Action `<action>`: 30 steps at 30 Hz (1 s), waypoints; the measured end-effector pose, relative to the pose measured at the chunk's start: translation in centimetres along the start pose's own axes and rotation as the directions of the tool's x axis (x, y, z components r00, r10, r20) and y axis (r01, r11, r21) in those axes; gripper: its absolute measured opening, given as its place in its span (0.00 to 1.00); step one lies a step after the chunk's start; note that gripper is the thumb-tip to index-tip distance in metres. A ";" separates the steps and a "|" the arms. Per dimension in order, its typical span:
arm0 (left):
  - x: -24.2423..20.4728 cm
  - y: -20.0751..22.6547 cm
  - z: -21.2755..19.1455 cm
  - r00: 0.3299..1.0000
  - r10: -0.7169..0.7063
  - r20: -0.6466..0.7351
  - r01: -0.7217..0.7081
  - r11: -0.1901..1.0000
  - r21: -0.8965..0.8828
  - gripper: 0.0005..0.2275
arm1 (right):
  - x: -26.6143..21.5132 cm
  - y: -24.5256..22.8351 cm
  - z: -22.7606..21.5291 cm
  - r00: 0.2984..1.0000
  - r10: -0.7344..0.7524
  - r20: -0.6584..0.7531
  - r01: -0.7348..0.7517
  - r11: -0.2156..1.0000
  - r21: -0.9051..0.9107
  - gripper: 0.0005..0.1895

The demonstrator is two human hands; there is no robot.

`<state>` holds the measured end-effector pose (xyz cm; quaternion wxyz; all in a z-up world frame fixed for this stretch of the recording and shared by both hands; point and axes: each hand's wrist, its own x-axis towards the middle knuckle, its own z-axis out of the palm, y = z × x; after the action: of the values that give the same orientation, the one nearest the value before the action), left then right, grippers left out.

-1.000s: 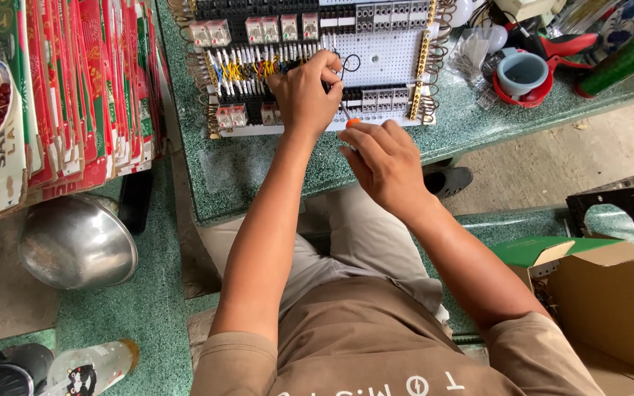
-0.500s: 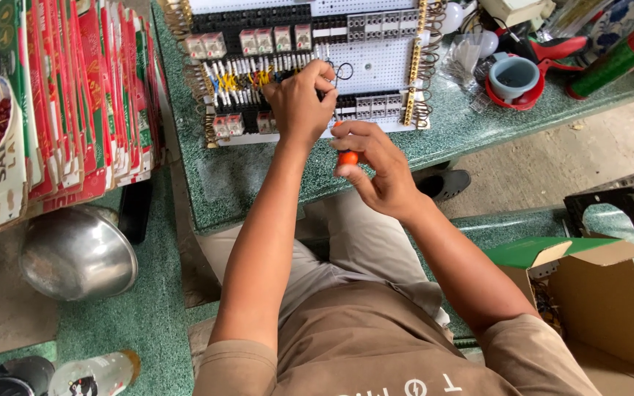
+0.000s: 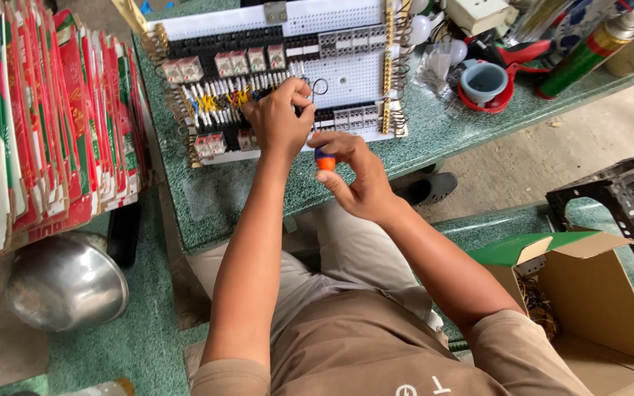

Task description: The person sits at a workbench and uses a screwdriver to tighten screws on a white circuit board populated with relays and wires. They repeatedly insert wires into terminal blocks and secure them by hand and with the tool.

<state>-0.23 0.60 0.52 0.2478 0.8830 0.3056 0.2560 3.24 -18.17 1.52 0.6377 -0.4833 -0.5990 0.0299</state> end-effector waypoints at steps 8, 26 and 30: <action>0.0 0.2 0.1 1.000 0.006 -0.011 -0.006 1.000 0.000 0.07 | 0.4 -1.0 -0.1 0.998 -0.062 0.001 0.062 0.994 -0.085 0.12; -0.3 0.7 -0.2 0.999 -0.006 -0.040 0.006 1.000 -0.008 0.07 | -1.2 1.3 0.6 0.978 -0.194 -0.081 0.127 0.853 -0.506 0.16; -0.2 0.3 0.1 0.999 -0.006 -0.053 0.007 1.000 0.008 0.07 | 0.5 -1.0 0.4 0.974 -0.213 0.077 0.215 0.769 -0.601 0.14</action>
<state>-0.21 0.21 0.61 0.2371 0.8759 0.3159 0.2772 2.53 -18.16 2.52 0.4473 -0.5904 -0.6294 -0.2350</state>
